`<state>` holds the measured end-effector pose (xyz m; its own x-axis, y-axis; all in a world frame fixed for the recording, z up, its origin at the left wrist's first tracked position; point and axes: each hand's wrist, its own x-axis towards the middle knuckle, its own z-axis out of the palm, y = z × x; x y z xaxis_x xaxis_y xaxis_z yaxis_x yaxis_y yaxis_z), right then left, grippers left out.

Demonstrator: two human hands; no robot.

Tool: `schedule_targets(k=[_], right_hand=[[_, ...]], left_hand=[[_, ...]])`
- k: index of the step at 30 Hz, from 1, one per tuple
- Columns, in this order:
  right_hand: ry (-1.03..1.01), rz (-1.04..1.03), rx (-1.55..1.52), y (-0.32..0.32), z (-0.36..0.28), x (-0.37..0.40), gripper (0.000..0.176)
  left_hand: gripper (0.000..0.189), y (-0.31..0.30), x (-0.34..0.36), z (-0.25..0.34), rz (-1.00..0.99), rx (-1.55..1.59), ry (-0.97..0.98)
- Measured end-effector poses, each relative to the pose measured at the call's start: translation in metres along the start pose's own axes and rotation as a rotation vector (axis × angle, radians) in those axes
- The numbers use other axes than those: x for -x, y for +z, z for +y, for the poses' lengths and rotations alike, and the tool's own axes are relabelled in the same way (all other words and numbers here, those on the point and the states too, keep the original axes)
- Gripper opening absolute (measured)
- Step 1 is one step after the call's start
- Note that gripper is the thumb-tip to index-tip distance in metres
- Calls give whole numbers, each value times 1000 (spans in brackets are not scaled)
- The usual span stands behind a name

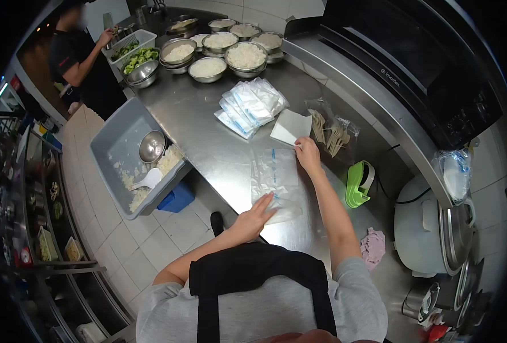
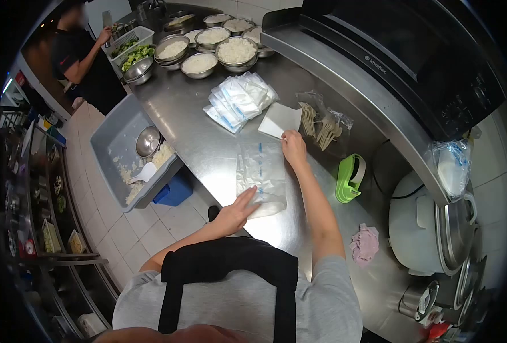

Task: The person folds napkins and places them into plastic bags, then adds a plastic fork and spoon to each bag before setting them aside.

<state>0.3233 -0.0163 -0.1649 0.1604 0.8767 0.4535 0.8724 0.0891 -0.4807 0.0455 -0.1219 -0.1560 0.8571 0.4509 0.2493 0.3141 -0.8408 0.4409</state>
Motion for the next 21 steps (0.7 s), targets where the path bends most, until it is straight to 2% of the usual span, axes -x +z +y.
schedule_targets(k=[5, 7, 8, 10, 15, 17, 18, 19, 20, 21], right_hand=[[-23, -163, 162, 12, 8, -25, 11], [65, -174, 118, 14, 13, -30, 8], [103, -155, 55, 14, 16, -31, 7], [137, -193, 51, 15, 20, -35, 7], [210, -294, 38, 10, 23, -42, 9], [275, -261, -52, 9, 24, -42, 10], [272, -259, -54, 10, 24, -40, 10], [142, -100, -78, 7, 14, -37, 11], [11, 58, -103, 2, -1, -34, 13], [-38, 77, -137, -3, -17, -27, 13]], left_hand=[[34, -27, -5, 2, -77, 134, 75], [31, -32, -1, -5, 40, 200, 56], [31, -36, 3, -6, 34, 205, 53], [29, -41, 7, -10, 75, 303, -80], [28, -38, -1, -16, 170, 567, -235], [28, -36, -12, -17, 192, 675, -275], [31, -30, -18, -19, 216, 862, -308], [34, -28, -24, -21, 241, 1047, -339], [37, -29, -31, -23, 178, 1149, -394], [37, -32, -36, -24, 182, 1145, -394]])
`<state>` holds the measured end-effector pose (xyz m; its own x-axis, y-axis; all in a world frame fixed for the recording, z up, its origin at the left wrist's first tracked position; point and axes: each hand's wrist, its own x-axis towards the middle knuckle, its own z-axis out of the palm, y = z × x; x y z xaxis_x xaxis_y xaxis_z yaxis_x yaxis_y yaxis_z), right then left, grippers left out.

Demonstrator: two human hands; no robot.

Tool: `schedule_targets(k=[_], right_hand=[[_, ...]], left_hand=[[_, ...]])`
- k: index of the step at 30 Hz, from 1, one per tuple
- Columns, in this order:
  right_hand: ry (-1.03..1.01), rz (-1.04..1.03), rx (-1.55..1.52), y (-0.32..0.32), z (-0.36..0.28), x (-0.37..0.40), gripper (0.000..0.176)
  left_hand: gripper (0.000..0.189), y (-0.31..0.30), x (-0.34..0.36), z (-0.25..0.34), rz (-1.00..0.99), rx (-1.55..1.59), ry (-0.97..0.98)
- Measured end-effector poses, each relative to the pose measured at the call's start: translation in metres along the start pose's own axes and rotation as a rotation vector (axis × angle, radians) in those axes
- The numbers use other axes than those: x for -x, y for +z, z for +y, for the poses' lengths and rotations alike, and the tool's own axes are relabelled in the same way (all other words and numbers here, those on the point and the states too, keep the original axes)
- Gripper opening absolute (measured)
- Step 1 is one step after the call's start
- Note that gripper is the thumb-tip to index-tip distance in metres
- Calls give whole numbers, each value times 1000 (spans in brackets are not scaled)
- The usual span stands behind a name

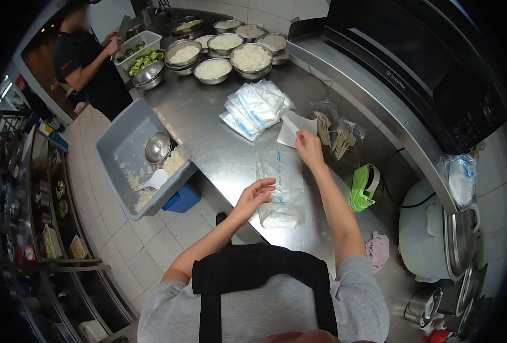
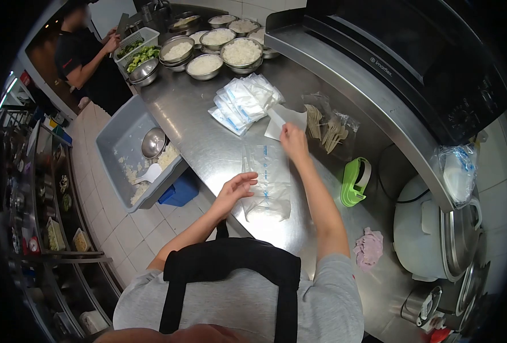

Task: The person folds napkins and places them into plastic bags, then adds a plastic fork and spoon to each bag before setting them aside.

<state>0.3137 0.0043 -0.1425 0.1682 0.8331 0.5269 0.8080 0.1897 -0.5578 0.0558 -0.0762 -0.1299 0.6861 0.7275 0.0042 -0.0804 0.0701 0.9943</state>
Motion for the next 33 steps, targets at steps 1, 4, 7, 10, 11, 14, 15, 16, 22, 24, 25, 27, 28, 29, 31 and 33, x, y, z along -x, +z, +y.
schedule_targets(k=[1, 4, 7, 10, 11, 14, 15, 16, 22, 24, 25, 27, 28, 29, 31, 33], right_hand=[[-47, 13, -36, -6, -26, 11, 13], [-164, -160, -114, -28, -104, 66, 13], [-268, -269, -184, -43, -146, 123, 16], [-388, -310, -248, -54, -156, 151, 18], [-397, -315, -288, -56, -155, 155, 15], [84, -587, -311, -67, -152, 163, 13], [128, -522, -368, -65, -148, 163, 14], [126, -524, -369, -64, -148, 160, 14], [95, -289, -421, -61, -153, 145, 12], [47, -259, -454, -55, -150, 143, 11], [3, -223, -484, -54, -149, 142, 11], [101, -270, -545, -55, -152, 143, 10], [201, -317, -605, -56, -153, 143, 10], [203, -310, -605, -59, -154, 142, 10], [328, -395, -549, -65, -157, 140, 10], [314, -366, -538, -63, -153, 141, 10]], left_hand=[[40, 1, -3, 4, 33, 287, -86], [60, -6, -11, -10, 60, 589, -159], [77, -13, 1, -5, 68, 1222, -278], [67, -19, 17, -9, 11, 1203, -317], [67, -18, 22, -13, 18, 1207, -323], [54, -15, 40, -20, 68, 982, -416], [50, -16, 46, -19, 96, 938, -480], [46, -17, 52, -18, 122, 894, -542], [47, -17, 73, -13, -97, 720, -428], [46, -15, 76, -6, -106, 721, -417], [46, -16, 77, -3, -120, 745, -413], [46, -16, 77, 2, -141, 765, -410], [46, -16, 77, 4, -162, 767, -406], [46, -17, 76, 5, -184, 769, -405], [46, -15, 75, 6, -201, 780, -410], [46, -14, 73, 7, -217, 792, -416]])
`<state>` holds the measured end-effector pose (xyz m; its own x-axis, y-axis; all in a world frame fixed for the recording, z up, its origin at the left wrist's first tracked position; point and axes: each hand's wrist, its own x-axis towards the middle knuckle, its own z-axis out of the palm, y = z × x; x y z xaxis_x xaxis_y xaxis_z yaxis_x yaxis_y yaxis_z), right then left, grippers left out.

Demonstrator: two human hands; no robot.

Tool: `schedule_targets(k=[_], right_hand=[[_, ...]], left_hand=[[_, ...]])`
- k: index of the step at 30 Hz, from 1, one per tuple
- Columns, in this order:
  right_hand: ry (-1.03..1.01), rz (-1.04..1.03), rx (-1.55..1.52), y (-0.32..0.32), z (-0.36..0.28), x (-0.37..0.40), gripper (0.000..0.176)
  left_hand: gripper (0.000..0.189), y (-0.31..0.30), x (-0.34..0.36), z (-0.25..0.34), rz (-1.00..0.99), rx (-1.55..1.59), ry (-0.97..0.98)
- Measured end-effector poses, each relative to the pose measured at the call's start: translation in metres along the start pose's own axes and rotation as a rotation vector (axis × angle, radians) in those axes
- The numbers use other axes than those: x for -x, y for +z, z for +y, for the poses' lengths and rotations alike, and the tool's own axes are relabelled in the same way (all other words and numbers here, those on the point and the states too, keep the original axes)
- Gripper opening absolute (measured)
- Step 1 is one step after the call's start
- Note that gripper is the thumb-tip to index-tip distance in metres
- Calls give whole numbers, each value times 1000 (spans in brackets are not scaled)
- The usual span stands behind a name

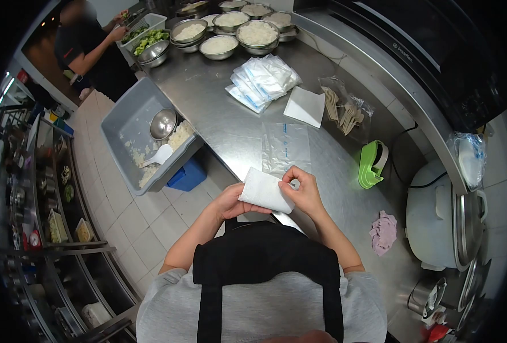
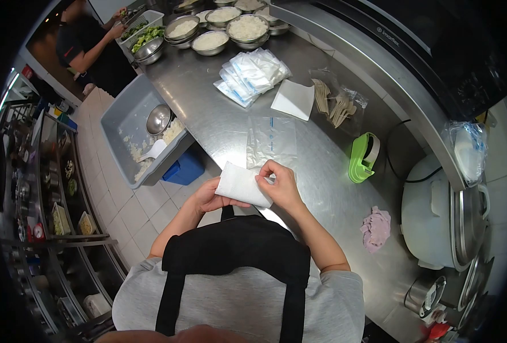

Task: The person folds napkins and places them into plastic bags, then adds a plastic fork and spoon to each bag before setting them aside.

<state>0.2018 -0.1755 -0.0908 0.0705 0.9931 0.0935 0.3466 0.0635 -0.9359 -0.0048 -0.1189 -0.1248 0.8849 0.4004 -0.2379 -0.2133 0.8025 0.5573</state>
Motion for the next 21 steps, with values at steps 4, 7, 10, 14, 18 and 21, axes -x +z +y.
schedule_targets(k=[4, 7, 10, 14, 18, 21], right_hand=[[-54, 38, -34, -2, 2, -1, 13], [-13, 14, -117, -6, 3, -5, 17], [79, -39, -227, -14, -2, -7, 18], [75, -241, -251, -37, 23, -7, 24], [244, -29, -522, -45, 28, -1, 33], [258, 71, -719, -16, 8, 7, 28]], left_hand=[[49, 14, 0, 13, -52, 108, 12], [45, 11, -2, 20, 39, -147, 37], [36, 15, -7, 22, 217, -602, 60], [26, 13, -6, 28, 300, -712, 135], [26, 6, -8, 28, 403, -663, 289], [25, 13, -16, 21, 364, -595, 353]])
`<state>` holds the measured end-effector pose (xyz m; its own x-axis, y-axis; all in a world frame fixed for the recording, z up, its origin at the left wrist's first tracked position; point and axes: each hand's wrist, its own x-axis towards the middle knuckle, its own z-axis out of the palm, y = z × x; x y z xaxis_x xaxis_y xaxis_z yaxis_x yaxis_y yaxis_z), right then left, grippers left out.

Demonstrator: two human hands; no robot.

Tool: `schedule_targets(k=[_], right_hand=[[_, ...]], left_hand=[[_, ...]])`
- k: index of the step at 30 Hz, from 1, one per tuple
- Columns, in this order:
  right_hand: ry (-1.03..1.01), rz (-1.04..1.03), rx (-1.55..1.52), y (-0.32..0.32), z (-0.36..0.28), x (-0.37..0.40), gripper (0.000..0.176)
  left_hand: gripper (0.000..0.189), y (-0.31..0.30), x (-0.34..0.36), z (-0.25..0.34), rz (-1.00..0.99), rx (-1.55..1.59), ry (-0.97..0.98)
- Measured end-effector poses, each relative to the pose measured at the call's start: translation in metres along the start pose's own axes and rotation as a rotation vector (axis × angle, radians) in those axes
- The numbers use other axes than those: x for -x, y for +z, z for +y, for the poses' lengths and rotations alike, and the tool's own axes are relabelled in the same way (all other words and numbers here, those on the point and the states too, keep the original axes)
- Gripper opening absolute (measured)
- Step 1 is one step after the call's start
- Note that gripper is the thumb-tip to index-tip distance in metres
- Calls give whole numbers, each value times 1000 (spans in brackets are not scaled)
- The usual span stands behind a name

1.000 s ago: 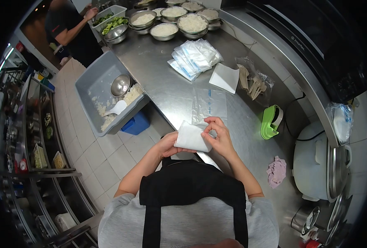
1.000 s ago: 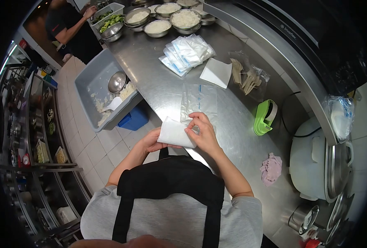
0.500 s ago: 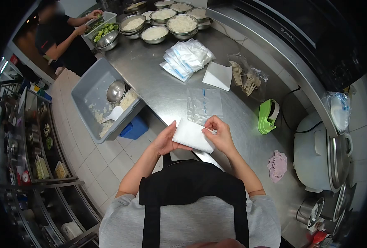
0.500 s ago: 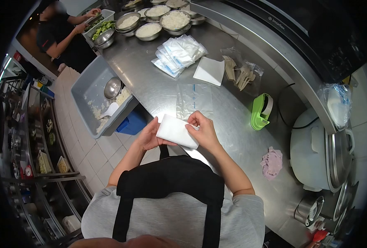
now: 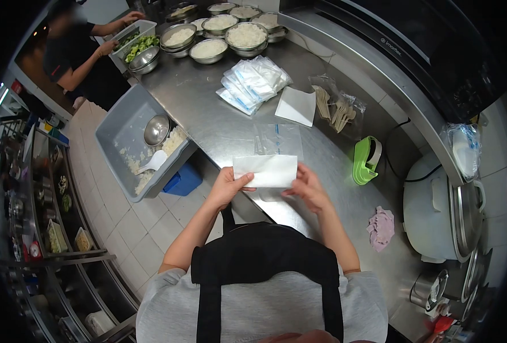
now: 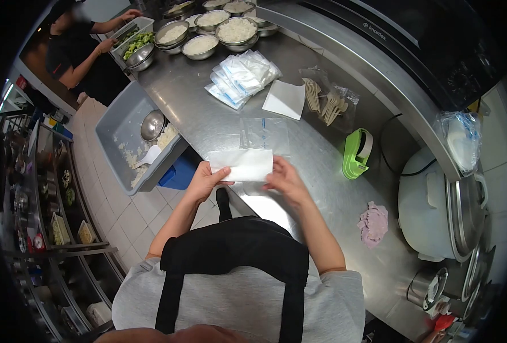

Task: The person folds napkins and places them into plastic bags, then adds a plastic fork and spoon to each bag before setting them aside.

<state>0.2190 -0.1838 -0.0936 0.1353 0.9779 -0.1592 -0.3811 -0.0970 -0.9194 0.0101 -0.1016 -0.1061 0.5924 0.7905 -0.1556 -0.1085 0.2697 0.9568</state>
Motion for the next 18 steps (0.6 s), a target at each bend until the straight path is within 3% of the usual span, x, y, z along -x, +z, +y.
schedule_targets(k=[1, 4, 6, 8, 9, 10, 11, 12, 13, 15, 16, 18], right_hand=[[95, -37, -77, 7, 1, 3, 24], [17, -36, 75, -6, 15, -5, 19], [-3, -41, 111, -33, 18, -10, 19], [-331, 223, 386, -32, -4, -5, 19], [-577, 238, 571, -24, -19, 1, 24], [-575, 247, 572, -14, -34, 7, 24], [-665, 122, 805, -5, -48, 14, 29], [-747, -9, 1037, -2, -52, 19, 34], [-743, 3, 1037, -6, -52, 23, 34], [-62, -268, 978, -19, -55, 30, 39], [-62, -254, 978, -28, -52, 35, 39], [-18, -66, 828, -51, -37, 48, 39]], left_hand=[[25, 3, -2, -2, -6, -1, -2], [23, 5, -5, -5, -54, -54, 95], [21, 6, -5, 11, 66, -94, 186], [20, 7, -7, 23, 86, -99, 254], [20, 4, -7, 33, -29, -439, 197], [21, 4, -7, 37, -149, -777, 135], [22, 12, -9, 31, -253, -740, 269], [22, 22, -10, 29, -264, -739, 266], [20, 31, -13, 27, -304, -701, 266], [18, 44, -18, 27, -385, -629, 271], [18, 48, -20, 27, -397, -629, 273], [17, 55, -23, 25, -136, -547, 287]])
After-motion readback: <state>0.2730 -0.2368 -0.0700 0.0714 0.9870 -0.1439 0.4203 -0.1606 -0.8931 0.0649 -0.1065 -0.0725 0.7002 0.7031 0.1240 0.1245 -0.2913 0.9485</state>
